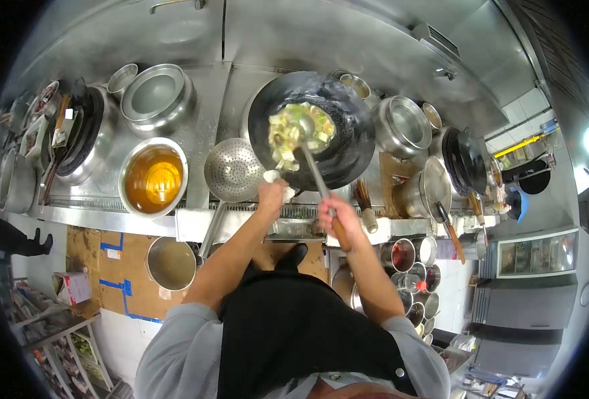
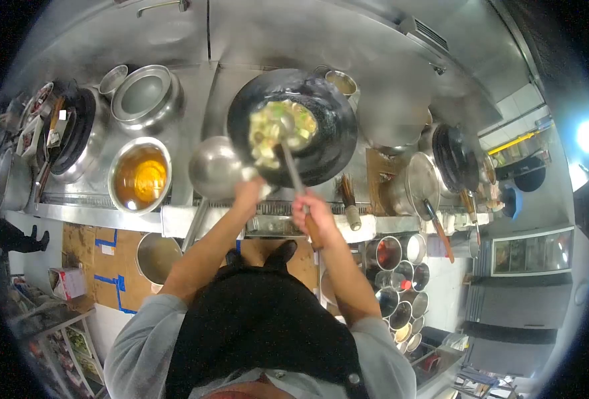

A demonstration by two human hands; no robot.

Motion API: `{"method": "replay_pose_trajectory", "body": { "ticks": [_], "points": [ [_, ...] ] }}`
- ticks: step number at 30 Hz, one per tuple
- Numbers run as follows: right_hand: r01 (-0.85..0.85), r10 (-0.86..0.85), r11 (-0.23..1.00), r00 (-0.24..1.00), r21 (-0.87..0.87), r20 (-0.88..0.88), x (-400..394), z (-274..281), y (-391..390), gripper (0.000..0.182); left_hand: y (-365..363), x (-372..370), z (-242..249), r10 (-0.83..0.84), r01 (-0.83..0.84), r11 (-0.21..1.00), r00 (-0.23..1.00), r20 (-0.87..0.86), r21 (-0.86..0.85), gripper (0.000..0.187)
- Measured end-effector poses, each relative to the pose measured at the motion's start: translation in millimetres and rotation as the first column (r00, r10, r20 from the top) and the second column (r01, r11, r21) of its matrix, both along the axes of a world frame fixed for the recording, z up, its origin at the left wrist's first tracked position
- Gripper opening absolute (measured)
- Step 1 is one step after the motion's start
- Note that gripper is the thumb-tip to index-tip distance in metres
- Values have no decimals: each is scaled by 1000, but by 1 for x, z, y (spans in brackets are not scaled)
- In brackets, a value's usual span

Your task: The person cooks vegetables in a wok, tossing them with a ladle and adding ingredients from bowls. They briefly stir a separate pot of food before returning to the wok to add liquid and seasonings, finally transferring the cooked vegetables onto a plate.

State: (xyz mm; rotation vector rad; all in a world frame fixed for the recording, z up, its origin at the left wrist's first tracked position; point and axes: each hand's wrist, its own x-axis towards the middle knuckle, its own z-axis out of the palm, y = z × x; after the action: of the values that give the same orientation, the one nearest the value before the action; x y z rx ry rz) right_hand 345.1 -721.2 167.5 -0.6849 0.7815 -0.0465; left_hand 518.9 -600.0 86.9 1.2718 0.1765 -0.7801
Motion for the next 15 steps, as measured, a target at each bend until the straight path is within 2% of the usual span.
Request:
{"method": "replay_pose_trajectory", "body": {
  "ticks": [1, 2, 4, 7, 8, 9, 10, 13, 14, 15],
  "points": [
    [-106, 119, 979, 991, -174, 62, 14, -6, -25, 49, -4, 3, -4, -11, 11, 1000, 1000, -13, -1, 11],
    [-140, 149, 924, 989, -355, -1, 27, -3, -39, 58, -8, 5, -9, -24, 24, 1000, 999, -29, 0, 11],
    [-135, 83, 789, 990, -600, -114, 34, -14, -51, 60, -15, 6, -19, -9, 8, 1000, 1000, -27, -22, 11],
    [-172, -45, 623, 966, -763, -255, 8, -36, -29, 64, -29, 7, -22, 53, -53, 997, 999, -2, -64, 12],
    [-190, 9, 615, 972, -765, -234, -3, -31, -17, 63, -34, 11, -28, 53, -53, 997, 999, -8, -55, 13],
    [-149, 20, 713, 981, -686, -193, -11, -20, -1, 64, -39, 14, -31, 51, -51, 998, 999, -13, -46, 14],
    [-105, 19, 800, 989, -591, -149, -16, -13, 6, 65, -42, 16, -26, 48, -49, 998, 998, -28, -36, 14],
    [-217, 224, 950, 975, -224, 3, -2, -15, -50, 61, -48, 20, -11, 31, -29, 999, 997, -64, 19, 15],
    [-198, 194, 955, 980, -221, -43, 15, -8, -74, 57, -51, 21, -23, 32, -32, 999, 998, -49, 8, 15],
    [-234, 224, 907, 972, -352, -69, 31, -9, -100, 61, -53, 23, -42, 35, -35, 999, 999, -33, 0, 15]
  ]
}}
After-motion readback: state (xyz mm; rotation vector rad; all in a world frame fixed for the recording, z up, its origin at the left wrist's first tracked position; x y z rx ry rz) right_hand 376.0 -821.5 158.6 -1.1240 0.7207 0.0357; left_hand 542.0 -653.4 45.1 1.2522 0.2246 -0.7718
